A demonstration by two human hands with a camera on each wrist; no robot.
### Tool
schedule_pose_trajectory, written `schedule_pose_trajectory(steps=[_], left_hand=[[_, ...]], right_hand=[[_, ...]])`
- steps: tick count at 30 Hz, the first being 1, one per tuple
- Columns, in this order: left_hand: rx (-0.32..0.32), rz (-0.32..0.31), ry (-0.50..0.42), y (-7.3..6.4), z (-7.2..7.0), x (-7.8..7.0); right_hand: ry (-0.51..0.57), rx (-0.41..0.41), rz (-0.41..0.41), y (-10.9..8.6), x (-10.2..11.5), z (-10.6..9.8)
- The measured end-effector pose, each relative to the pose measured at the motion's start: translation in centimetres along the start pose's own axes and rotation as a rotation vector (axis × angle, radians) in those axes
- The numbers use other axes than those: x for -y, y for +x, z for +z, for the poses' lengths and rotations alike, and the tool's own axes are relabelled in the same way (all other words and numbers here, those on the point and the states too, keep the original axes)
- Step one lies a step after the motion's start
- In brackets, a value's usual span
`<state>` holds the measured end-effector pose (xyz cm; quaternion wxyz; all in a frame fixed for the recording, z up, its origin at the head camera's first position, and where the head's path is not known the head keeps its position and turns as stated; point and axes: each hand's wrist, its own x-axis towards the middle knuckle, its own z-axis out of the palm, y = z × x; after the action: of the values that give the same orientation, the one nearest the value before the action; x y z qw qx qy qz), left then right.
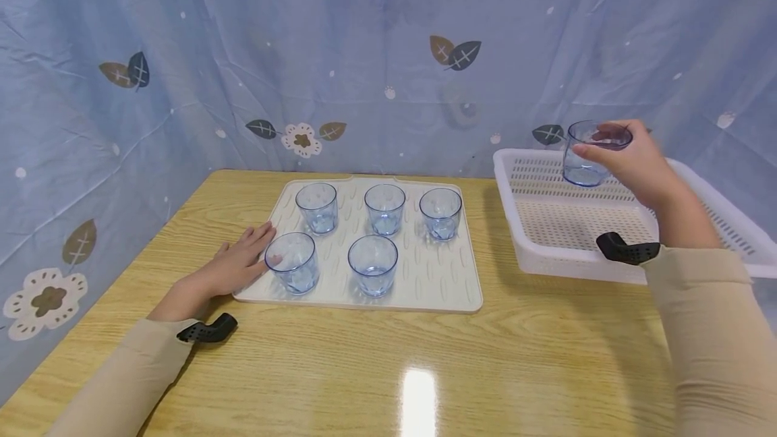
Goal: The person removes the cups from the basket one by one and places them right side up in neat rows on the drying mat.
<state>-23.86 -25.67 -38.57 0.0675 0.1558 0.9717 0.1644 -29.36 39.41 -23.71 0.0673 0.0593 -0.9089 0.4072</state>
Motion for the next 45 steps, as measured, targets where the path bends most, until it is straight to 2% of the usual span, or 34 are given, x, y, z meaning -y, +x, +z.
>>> schedule_pose_trajectory(steps=[5, 16, 21, 25, 29, 33, 37, 41, 45], left_hand=[[-0.005, 0.003, -0.005, -0.1, 0.0, -0.2], [0.000, -0.001, -0.003, -0.1, -0.1, -0.3], [-0.001, -0.004, -0.004, -0.1, -0.3, -0.4], [0.004, -0.004, -0.014, -0.1, -0.3, -0.6], [0.006, -0.006, -0.021, -0.1, -0.3, -0.6], [0.005, -0.007, -0.016, 0.0, -0.2, -0.5], [0.005, -0.011, -0.019, 0.1, -0.3, -0.5], [0.002, -0.009, -0.018, 0.2, -0.2, -0.4], [0.003, -0.008, -0.011, 0.3, -0.1, -0.3]], right_hand=[[0.039, -0.021, -0.046, -0.3, 1.0, 1.2], [0.157, -0.044, -0.063, -0.9, 3.7, 4.0], [0.162, -0.039, -0.071, -1.2, 4.9, 5.1], [0.249, -0.043, -0.105, -1.5, 5.2, 6.0], [0.329, -0.030, -0.145, -1.9, 5.5, 7.3], [0.363, -0.002, -0.177, -2.5, 5.9, 8.6], [0.439, 0.037, -0.204, -3.2, 6.3, 9.8], [0.464, 0.070, -0.223, -3.9, 6.7, 10.8], [0.557, 0.120, -0.257, -4.5, 6.9, 11.8]])
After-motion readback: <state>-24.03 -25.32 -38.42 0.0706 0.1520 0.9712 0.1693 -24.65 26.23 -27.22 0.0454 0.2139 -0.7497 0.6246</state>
